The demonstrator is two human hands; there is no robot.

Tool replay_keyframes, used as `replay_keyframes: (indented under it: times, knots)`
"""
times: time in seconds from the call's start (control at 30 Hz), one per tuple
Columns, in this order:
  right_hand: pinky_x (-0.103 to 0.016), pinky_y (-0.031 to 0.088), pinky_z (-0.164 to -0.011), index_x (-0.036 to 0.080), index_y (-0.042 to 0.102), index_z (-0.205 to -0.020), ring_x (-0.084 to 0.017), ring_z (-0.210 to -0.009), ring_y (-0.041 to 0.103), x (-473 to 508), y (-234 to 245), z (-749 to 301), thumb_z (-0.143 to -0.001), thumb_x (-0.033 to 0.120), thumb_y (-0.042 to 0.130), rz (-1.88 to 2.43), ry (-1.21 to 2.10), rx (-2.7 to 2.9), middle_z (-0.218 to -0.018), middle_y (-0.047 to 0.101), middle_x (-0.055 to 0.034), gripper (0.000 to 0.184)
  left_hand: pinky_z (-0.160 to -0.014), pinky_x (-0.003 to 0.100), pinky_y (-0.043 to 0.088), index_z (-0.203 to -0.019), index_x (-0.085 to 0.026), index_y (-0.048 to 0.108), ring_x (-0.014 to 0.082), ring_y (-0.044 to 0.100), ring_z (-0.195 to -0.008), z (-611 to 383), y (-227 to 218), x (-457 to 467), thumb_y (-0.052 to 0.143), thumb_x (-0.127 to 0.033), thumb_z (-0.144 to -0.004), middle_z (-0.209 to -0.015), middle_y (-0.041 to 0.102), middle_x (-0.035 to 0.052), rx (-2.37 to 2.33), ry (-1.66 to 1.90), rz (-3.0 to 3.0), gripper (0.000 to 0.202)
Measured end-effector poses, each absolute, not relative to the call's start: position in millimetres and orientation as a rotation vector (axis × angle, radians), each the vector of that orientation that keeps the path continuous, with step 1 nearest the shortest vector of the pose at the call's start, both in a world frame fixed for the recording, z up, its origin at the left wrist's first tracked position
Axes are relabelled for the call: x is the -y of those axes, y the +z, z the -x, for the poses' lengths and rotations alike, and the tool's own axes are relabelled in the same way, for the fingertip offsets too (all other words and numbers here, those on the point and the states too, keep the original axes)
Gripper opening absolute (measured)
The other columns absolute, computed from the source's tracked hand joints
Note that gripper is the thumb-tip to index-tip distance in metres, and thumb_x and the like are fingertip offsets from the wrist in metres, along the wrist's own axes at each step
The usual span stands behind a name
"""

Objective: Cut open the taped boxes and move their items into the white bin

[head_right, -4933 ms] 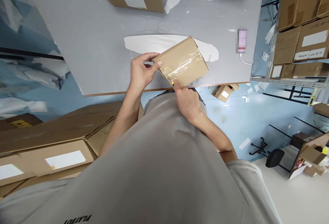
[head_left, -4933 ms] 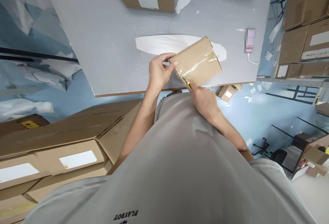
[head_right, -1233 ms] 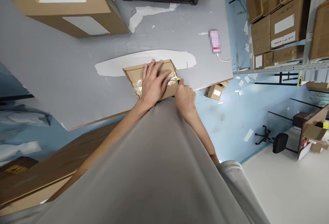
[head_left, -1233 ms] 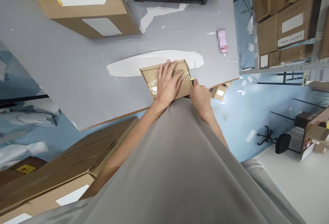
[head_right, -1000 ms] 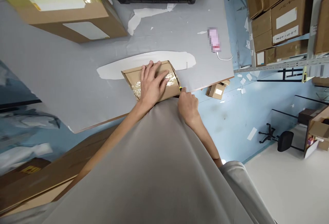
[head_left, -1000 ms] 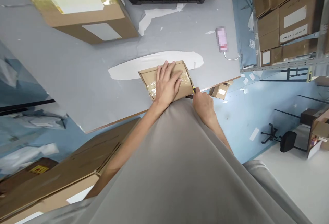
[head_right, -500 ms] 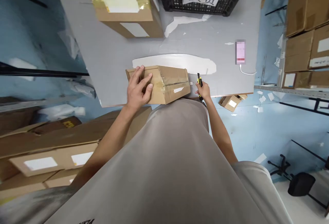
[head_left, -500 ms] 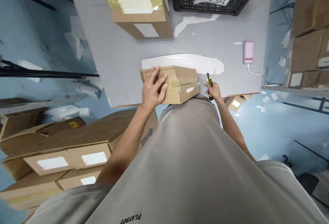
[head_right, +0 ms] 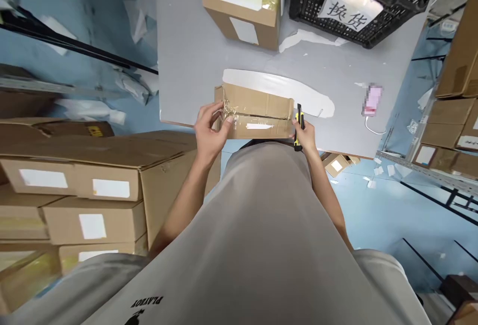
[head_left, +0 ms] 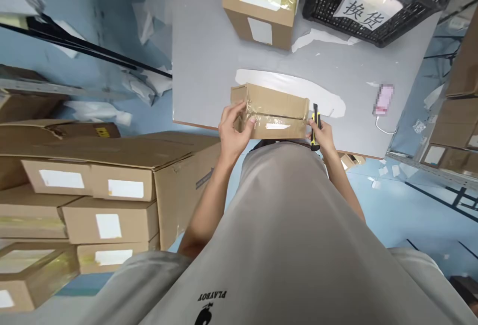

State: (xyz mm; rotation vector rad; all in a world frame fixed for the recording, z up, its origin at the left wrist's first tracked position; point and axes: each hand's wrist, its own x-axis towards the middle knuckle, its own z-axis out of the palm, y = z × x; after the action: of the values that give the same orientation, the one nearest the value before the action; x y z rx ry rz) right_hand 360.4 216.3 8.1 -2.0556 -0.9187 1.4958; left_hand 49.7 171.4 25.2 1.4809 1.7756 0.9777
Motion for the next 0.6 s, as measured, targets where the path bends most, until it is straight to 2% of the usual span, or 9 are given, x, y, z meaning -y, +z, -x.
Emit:
replay_keyframes:
  times: [0.1,0.23,0.3,0.37,0.47,0.6]
  knots:
    - [-0.025,0.058,-0.055,0.02,0.069,-0.101,-0.018,-0.059,0.076,-211,28,-372,-0.105,0.059,0.075,2.077,1.383,1.008,-0.073,0.075,-0.0016,0.04,-0.123,0.048,0.061,-0.156,-0.03,0.065,0.0296,0.067,-0.149,-49,-6,-174,0.063,-0.065,-0.11,-0.157,0.067,0.0125,-1.694,0.989,-1.358,0.058]
    - [-0.027,0.058,-0.056,0.018,0.071,-0.105,-0.019,-0.059,0.076,-208,38,-379,-0.108,0.059,0.068,2.183,1.253,1.117,-0.079,0.08,-0.0058,0.042,-0.118,0.053,0.065,-0.151,-0.025,0.066,0.0321,0.072,-0.142,-54,-62,-177,0.069,-0.065,-0.104,-0.154,0.07,0.0161,-1.591,0.982,-1.187,0.062]
    - [-0.029,0.06,-0.061,0.017,0.072,-0.115,-0.018,-0.06,0.076,-206,39,-376,-0.111,0.06,0.06,2.219,1.192,1.21,-0.097,0.085,-0.0104,0.044,-0.117,0.055,0.065,-0.152,-0.023,0.064,0.033,0.073,-0.141,-54,-82,-178,0.069,-0.064,-0.103,-0.156,0.069,0.0185,-1.575,0.963,-1.165,0.064]
    - [-0.032,0.062,-0.069,0.018,0.067,-0.135,-0.018,-0.062,0.077,-204,43,-369,-0.116,0.058,0.05,2.235,1.086,1.343,-0.116,0.085,-0.0133,0.047,-0.116,0.054,0.065,-0.156,-0.023,0.063,0.0331,0.073,-0.141,-51,-92,-178,0.069,-0.063,-0.104,-0.159,0.067,0.0196,-1.558,0.949,-1.184,0.066]
    - [-0.036,0.063,-0.084,0.022,0.055,-0.158,-0.024,-0.081,0.083,-204,53,-346,-0.12,0.05,0.039,2.22,0.965,1.661,-0.123,0.085,-0.0128,0.05,-0.116,0.053,0.066,-0.159,-0.022,0.062,0.0331,0.073,-0.141,-43,-94,-178,0.07,-0.065,-0.104,-0.16,0.066,0.0194,-1.509,0.935,-1.239,0.07]
    - [-0.039,0.059,-0.1,0.025,0.061,-0.16,-0.033,-0.123,0.079,-212,66,-302,-0.121,0.04,0.042,1.985,0.995,2.333,-0.143,0.081,-0.0135,0.046,-0.115,0.049,0.065,-0.163,-0.023,0.061,0.0323,0.072,-0.14,-35,-89,-176,0.07,-0.074,-0.103,-0.159,0.064,0.0195,-1.438,0.93,-1.287,0.08]
